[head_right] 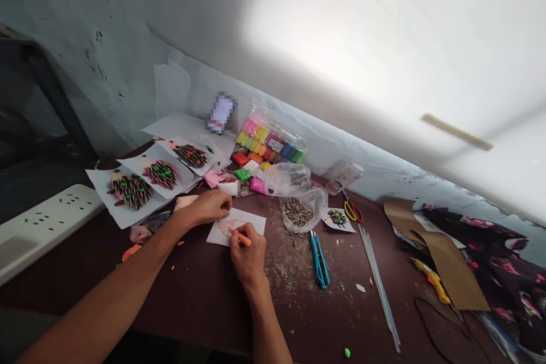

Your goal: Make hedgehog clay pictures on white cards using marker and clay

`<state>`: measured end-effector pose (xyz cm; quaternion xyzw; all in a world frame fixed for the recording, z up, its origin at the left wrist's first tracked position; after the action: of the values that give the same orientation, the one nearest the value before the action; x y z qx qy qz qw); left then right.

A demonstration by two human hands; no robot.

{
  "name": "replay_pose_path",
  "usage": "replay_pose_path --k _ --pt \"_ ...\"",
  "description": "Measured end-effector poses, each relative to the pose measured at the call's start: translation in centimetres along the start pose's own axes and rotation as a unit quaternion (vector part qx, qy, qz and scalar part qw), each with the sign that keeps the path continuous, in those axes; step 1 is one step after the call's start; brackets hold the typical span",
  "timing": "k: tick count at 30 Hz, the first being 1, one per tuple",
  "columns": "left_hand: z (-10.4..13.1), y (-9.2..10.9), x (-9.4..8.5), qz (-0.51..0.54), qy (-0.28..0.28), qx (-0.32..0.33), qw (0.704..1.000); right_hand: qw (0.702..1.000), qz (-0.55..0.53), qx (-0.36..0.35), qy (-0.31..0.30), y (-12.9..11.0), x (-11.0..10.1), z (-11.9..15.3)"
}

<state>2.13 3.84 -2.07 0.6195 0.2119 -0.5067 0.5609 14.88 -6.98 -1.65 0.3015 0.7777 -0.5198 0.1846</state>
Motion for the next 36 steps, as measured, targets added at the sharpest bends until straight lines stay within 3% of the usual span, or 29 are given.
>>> replay_pose_path --k 36 --pt "0.16 0.06 -0.17 -0.003 -0.005 -0.004 1.000 1.000 -0.018 0.007 -0.018 -0.38 0.23 0.19"
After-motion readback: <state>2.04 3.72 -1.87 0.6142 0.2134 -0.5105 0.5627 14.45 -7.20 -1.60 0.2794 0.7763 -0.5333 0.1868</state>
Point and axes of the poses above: each hand's wrist, its own z-axis away from the middle knuckle, its own x-axis out of the palm, y = z × x, the point moved 5 cm from there along -z, towards the middle knuckle, and after that the axes turned 7 degrees about -x, right-handed, at the moved point
